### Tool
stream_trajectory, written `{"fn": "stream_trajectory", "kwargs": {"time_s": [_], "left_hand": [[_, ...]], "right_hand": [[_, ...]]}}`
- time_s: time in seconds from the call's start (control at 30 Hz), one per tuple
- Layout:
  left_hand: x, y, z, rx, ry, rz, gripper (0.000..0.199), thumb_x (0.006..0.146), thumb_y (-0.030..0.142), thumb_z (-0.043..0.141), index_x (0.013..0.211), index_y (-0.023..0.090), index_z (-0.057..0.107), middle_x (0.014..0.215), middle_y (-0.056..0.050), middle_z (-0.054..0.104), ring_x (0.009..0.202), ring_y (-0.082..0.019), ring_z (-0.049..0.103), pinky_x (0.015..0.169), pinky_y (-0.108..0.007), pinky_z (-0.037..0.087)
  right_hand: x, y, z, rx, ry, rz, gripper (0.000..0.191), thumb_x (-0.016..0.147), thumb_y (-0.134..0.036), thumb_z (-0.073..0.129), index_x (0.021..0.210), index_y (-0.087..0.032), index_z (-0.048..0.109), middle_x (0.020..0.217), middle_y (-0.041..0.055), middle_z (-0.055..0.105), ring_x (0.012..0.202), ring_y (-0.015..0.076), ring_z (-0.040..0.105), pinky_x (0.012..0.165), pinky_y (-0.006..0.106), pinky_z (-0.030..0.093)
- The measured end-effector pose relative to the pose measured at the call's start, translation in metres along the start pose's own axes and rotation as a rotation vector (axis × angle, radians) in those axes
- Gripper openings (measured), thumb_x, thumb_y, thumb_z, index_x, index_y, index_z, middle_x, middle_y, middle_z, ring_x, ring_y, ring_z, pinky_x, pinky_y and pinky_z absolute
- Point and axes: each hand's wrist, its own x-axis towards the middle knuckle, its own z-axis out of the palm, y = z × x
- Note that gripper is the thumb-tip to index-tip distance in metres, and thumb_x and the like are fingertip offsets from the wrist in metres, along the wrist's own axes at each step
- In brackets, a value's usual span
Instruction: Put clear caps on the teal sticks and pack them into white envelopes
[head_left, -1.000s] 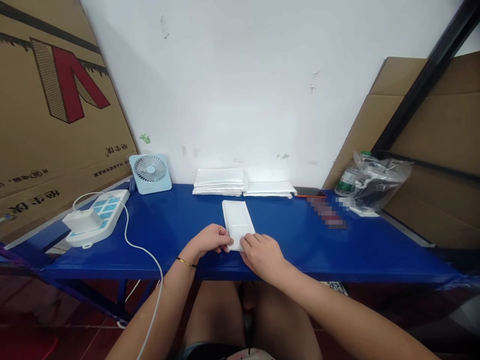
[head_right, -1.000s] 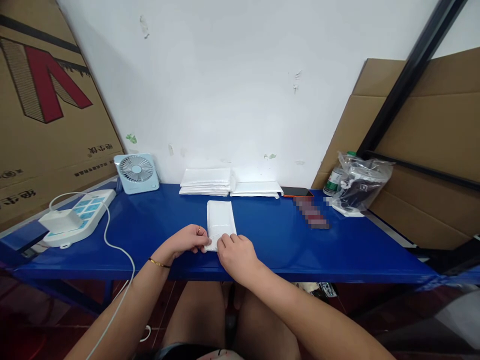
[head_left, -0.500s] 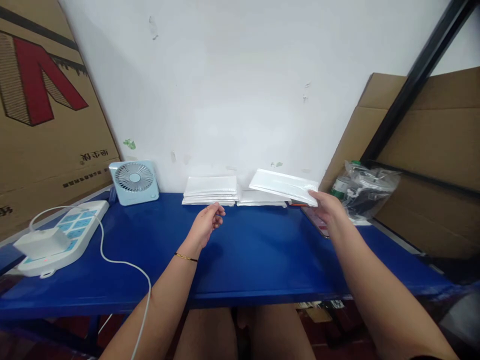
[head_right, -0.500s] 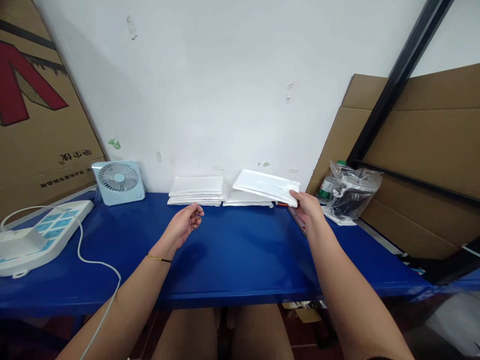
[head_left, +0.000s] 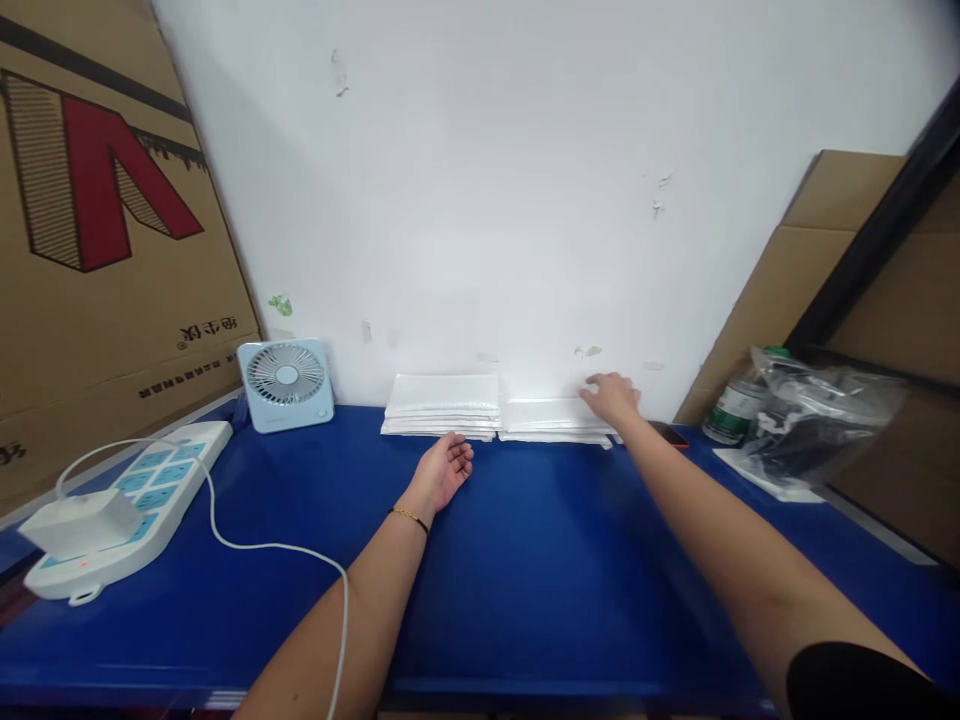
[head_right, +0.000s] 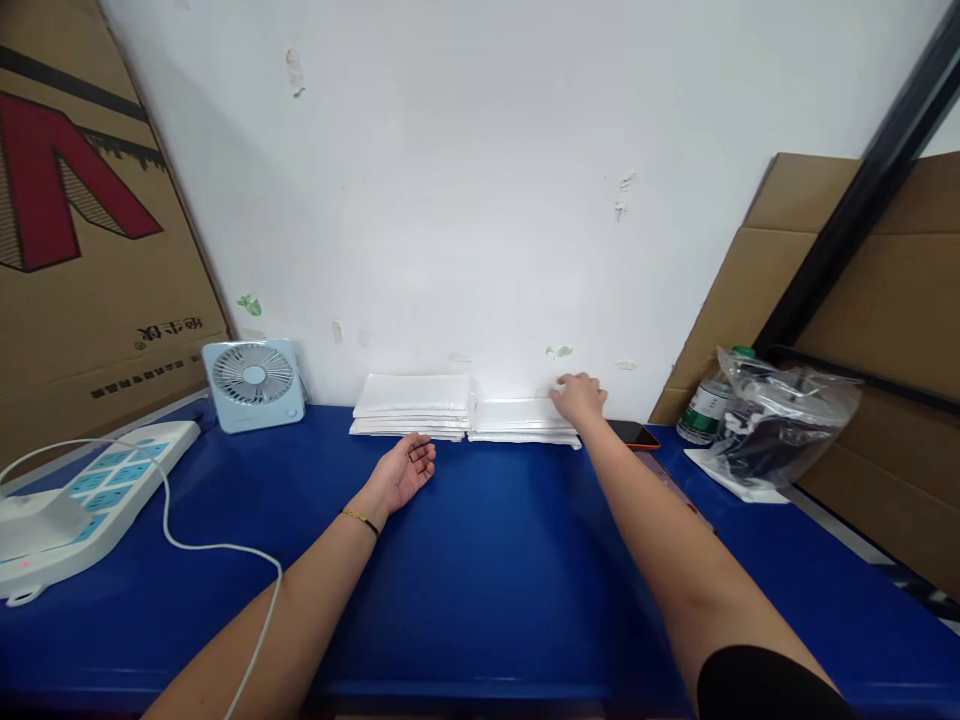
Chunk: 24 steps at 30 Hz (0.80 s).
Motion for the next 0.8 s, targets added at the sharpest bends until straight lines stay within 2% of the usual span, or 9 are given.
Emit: {"fn": "stream_trajectory", "kwargs": {"time_s": [0.1, 0.2, 0.3, 0.37, 0.43, 0.53, 0.6, 0.7, 0.8], "left_hand": [[0.003, -0.001, 0.001, -0.008, -0.028, -0.003, 0.018, 0.081, 0.029, 0.058, 0.085, 0.012, 0.057, 0.071, -0.003, 0.059, 0.058, -0.01, 0.059, 0.05, -0.02, 0.046], [0.0, 0.002, 0.0, -0.052, -0.025, -0.012, 0.021, 0.081, 0.032, 0.058, 0.087, 0.012, 0.056, 0.076, -0.005, 0.059, 0.064, -0.012, 0.062, 0.053, -0.021, 0.048], [-0.004, 0.007, 0.001, -0.124, -0.024, -0.022, 0.031, 0.079, 0.041, 0.059, 0.092, 0.013, 0.055, 0.088, -0.009, 0.061, 0.08, -0.016, 0.064, 0.061, -0.023, 0.051], [-0.006, 0.01, 0.002, -0.196, -0.05, -0.005, 0.043, 0.076, 0.052, 0.06, 0.096, 0.015, 0.054, 0.099, -0.011, 0.061, 0.092, -0.018, 0.063, 0.07, -0.026, 0.053], [-0.009, 0.012, 0.005, -0.277, -0.074, 0.062, 0.053, 0.072, 0.063, 0.056, 0.1, 0.019, 0.052, 0.105, -0.011, 0.06, 0.099, -0.02, 0.06, 0.076, -0.031, 0.053], [-0.013, 0.013, 0.009, -0.373, -0.064, 0.164, 0.05, 0.072, 0.063, 0.055, 0.099, 0.021, 0.053, 0.1, -0.008, 0.061, 0.097, -0.02, 0.061, 0.077, -0.033, 0.053], [-0.016, 0.014, 0.011, -0.426, -0.02, 0.191, 0.036, 0.074, 0.05, 0.06, 0.094, 0.02, 0.053, 0.092, -0.005, 0.062, 0.09, -0.018, 0.062, 0.077, -0.031, 0.053], [-0.02, 0.018, 0.013, -0.505, 0.014, 0.24, 0.024, 0.074, 0.036, 0.061, 0.09, 0.019, 0.054, 0.084, -0.002, 0.061, 0.085, -0.015, 0.063, 0.079, -0.029, 0.052], [-0.025, 0.019, 0.016, -0.514, -0.013, 0.255, 0.026, 0.073, 0.034, 0.061, 0.094, 0.019, 0.055, 0.083, -0.002, 0.061, 0.083, -0.015, 0.063, 0.08, -0.029, 0.052]], "right_hand": [[-0.016, -0.037, 0.043, 0.069, -0.247, -0.097, 0.026, 0.065, -0.041, 0.068, 0.076, -0.017, 0.068, 0.1, 0.0099, 0.066, 0.108, 0.0289, 0.05, 0.089, 0.039, 0.037], [-0.031, -0.071, 0.089, 0.148, -0.335, -0.131, 0.032, 0.063, -0.045, 0.067, 0.069, -0.014, 0.066, 0.081, 0.0093, 0.067, 0.083, 0.0229, 0.059, 0.074, 0.032, 0.042], [-0.047, -0.091, 0.109, 0.239, -0.355, -0.199, 0.024, 0.06, -0.034, 0.069, 0.072, -0.014, 0.063, 0.074, 0.0034, 0.064, 0.071, 0.016, 0.057, 0.066, 0.026, 0.042], [-0.061, -0.095, 0.103, 0.326, -0.375, -0.325, 0.02, 0.062, -0.028, 0.067, 0.076, -0.016, 0.06, 0.075, -0.0008, 0.062, 0.07, 0.0126, 0.055, 0.067, 0.023, 0.041], [-0.082, -0.091, 0.085, 0.436, -0.49, -0.592, 0.018, 0.064, -0.026, 0.065, 0.077, -0.017, 0.056, 0.078, -0.0015, 0.061, 0.074, 0.0123, 0.055, 0.069, 0.024, 0.041], [-0.121, -0.072, 0.052, 0.319, -0.669, -0.878, 0.009, 0.068, -0.019, 0.062, 0.072, -0.017, 0.054, 0.083, 0.0009, 0.061, 0.082, 0.0146, 0.055, 0.078, 0.027, 0.041], [-0.145, -0.056, 0.036, 0.166, -0.641, -0.935, 0.015, 0.068, -0.013, 0.059, 0.082, -0.018, 0.057, 0.08, 0.0001, 0.06, 0.076, 0.0143, 0.054, 0.074, 0.028, 0.041], [-0.17, -0.036, 0.022, -0.031, -0.599, -1.052, 0.022, 0.071, -0.007, 0.049, 0.083, -0.02, 0.061, 0.078, 0.0009, 0.059, 0.072, 0.0143, 0.054, 0.076, 0.03, 0.04], [-0.181, -0.031, 0.019, -0.035, -0.425, -1.067, 0.042, 0.065, -0.01, 0.053, 0.106, -0.02, 0.058, 0.109, 0.0096, 0.056, 0.103, 0.0228, 0.05, 0.087, 0.038, 0.038]]}}
